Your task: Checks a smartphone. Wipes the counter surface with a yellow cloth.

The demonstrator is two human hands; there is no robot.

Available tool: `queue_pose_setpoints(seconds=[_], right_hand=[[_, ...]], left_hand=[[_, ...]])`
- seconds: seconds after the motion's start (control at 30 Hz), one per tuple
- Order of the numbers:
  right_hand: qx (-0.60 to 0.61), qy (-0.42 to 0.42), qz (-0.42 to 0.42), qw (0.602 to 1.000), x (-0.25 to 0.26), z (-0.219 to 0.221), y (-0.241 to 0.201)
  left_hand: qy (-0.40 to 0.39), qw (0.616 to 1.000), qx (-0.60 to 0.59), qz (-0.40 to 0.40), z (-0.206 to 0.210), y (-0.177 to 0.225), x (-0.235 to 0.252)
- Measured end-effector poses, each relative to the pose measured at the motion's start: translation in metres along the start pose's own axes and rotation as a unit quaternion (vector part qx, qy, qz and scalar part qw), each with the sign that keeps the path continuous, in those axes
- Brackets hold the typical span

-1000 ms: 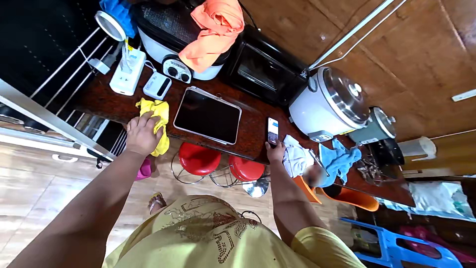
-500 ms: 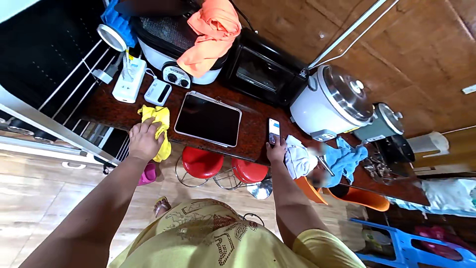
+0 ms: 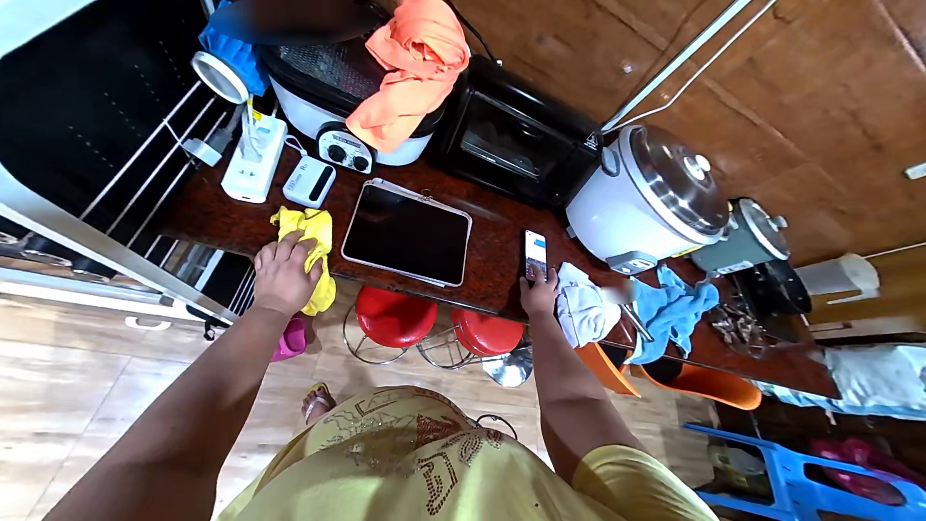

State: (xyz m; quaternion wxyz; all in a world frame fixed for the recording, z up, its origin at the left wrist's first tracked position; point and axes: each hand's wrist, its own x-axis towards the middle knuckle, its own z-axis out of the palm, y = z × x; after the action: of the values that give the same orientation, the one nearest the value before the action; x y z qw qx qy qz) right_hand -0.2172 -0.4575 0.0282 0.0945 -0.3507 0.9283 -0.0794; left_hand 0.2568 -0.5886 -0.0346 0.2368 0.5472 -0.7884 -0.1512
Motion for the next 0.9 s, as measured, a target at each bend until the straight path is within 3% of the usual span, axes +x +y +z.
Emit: queue_pose_setpoints(seconds=[0.9], right_hand=[[0.038,-0.038,0.050,0.997,0.009,-0.013,-0.004]], left_hand=[[0.012,1.000,0.001,0.006,0.000,0.000,0.000]])
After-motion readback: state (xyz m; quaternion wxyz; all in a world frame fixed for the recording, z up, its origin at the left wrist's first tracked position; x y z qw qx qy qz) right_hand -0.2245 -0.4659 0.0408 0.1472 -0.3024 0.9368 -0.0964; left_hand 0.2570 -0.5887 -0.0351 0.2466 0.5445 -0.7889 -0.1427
